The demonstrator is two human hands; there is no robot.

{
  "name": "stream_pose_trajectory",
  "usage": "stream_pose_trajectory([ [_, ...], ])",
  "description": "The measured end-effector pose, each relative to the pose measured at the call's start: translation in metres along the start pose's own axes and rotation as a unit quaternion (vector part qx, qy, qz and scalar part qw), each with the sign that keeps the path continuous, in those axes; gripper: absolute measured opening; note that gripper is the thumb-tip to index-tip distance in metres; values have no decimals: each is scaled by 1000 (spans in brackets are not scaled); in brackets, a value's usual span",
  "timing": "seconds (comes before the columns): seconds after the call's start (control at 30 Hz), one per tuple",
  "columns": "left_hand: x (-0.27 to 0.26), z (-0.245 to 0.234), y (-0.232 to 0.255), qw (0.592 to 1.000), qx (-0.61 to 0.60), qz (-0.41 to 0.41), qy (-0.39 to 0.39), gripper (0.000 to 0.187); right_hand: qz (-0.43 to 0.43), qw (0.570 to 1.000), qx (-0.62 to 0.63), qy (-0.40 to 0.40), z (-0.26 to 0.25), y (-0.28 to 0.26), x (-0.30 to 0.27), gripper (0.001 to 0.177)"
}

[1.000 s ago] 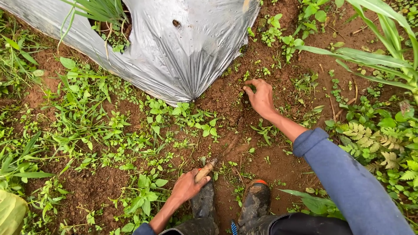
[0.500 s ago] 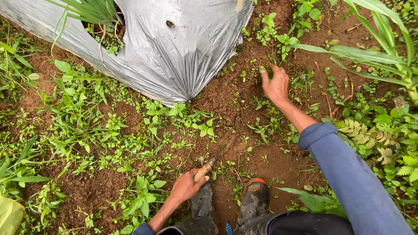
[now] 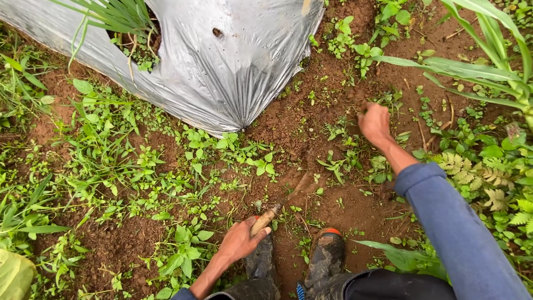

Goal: Weeding a vegetable garden using a hand sickle and manual pulling

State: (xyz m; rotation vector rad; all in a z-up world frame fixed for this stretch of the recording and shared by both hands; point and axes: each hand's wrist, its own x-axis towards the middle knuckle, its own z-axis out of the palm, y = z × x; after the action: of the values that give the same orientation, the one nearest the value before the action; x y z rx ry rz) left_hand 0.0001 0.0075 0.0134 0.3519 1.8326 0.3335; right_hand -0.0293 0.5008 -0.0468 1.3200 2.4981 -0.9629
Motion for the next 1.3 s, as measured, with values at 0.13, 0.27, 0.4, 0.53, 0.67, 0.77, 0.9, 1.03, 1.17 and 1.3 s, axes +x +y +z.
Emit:
stream_pose_trajectory([
  [0.13, -6, -23, 38, 997, -34, 72, -10, 26, -74, 996, -52, -10, -19, 26, -24, 41],
  [0.27, 8, -45, 88, 985, -42, 152, 73, 19, -102, 977, -186, -15, -22, 26, -65, 37],
  [0.4, 54, -54, 123, 983, 4, 147, 112, 24, -142, 969, -195, -52, -27, 16, -96, 40],
  [0.53, 89, -55, 155, 970, 24, 184, 157, 26, -226, 935, -250, -107, -10, 35, -101, 51],
  [0.67, 83, -54, 171, 986, 18, 117, 114, 55, -249, 925, -266, -113, -5, 50, -100, 58],
  [0.77, 79, -34, 126, 985, -61, 123, 102, 49, -267, 918, -267, -118, -4, 51, -105, 58],
  [0.9, 101, -45, 125, 984, -40, 139, 104, 53, -281, 897, -318, -126, 4, 57, -98, 56],
  [1.03, 72, -72, 157, 980, -82, 140, 116, 46, -247, 889, -358, -146, 18, 63, -89, 59],
  [1.17, 21, -57, 150, 984, -129, 77, 98, 40, -240, 890, -354, -157, 1, 47, -101, 62],
  [1.3, 43, -46, 139, 982, -130, 83, 106, 39, -232, 887, -362, -167, 7, 48, -98, 60],
])
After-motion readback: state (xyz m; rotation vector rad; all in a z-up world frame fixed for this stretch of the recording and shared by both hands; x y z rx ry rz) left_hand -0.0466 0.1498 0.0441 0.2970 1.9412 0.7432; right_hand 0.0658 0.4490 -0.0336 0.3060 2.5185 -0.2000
